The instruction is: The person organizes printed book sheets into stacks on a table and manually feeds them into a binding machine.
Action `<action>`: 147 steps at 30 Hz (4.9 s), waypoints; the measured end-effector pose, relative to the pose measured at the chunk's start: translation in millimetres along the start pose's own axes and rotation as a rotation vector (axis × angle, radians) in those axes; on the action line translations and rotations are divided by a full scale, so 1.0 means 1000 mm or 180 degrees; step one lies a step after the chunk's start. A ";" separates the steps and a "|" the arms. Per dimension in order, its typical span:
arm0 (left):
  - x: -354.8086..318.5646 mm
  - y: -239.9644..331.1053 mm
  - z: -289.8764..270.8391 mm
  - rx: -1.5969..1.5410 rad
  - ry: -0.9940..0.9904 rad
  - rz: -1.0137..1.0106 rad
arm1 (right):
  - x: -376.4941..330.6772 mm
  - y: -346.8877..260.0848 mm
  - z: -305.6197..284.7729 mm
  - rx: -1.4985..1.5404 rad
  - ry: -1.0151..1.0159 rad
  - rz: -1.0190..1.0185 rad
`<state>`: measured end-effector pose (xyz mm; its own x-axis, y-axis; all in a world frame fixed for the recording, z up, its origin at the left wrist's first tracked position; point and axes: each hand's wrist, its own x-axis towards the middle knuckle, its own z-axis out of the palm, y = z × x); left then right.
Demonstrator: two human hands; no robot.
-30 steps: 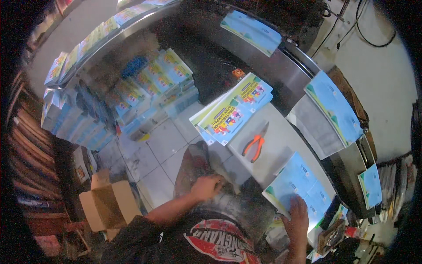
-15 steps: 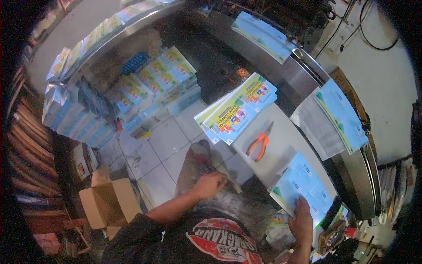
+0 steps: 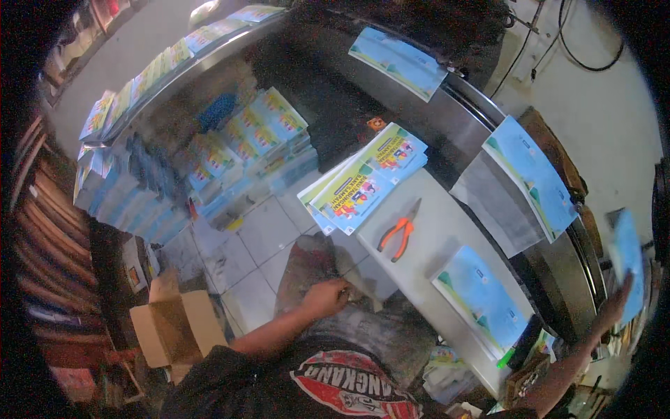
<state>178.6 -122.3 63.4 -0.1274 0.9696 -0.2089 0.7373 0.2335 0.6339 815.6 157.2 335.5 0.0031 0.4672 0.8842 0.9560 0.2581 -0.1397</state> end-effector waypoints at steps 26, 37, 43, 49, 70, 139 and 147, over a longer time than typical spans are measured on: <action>0.006 0.001 0.002 -0.0188 -0.0018 0.0191 | -0.178 -0.304 -0.043 0.0575 -0.4479 -0.0010; 0.008 0.006 0.002 0.0009 -0.0063 0.0128 | 0.006 -0.052 -0.014 -0.0392 -0.0703 -0.0049; 0.014 0.007 0.008 -0.0059 -0.0104 0.0088 | -0.061 0.021 0.033 0.0805 -0.1550 0.0933; 0.012 0.015 -0.001 0.0006 -0.0233 0.0049 | -0.135 -0.031 0.028 0.0618 -0.2290 0.1412; 0.002 0.000 0.000 -0.0149 -0.0047 0.0193 | -0.129 -0.296 -0.041 0.0397 -0.3958 0.0074; 0.009 0.006 -0.001 -0.0057 -0.0344 -0.0111 | -0.165 -0.252 0.025 0.0384 -0.3651 0.0223; 0.005 0.011 -0.003 -0.0133 -0.0372 -0.0078 | -0.195 -0.312 -0.037 0.0434 -0.4141 -0.0420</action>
<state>184.1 -114.5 71.0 -0.0649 0.9490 -0.3085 0.7064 0.2620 0.6575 527.2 -45.9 222.8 -0.4439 0.8802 -0.1679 0.8900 0.4112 -0.1972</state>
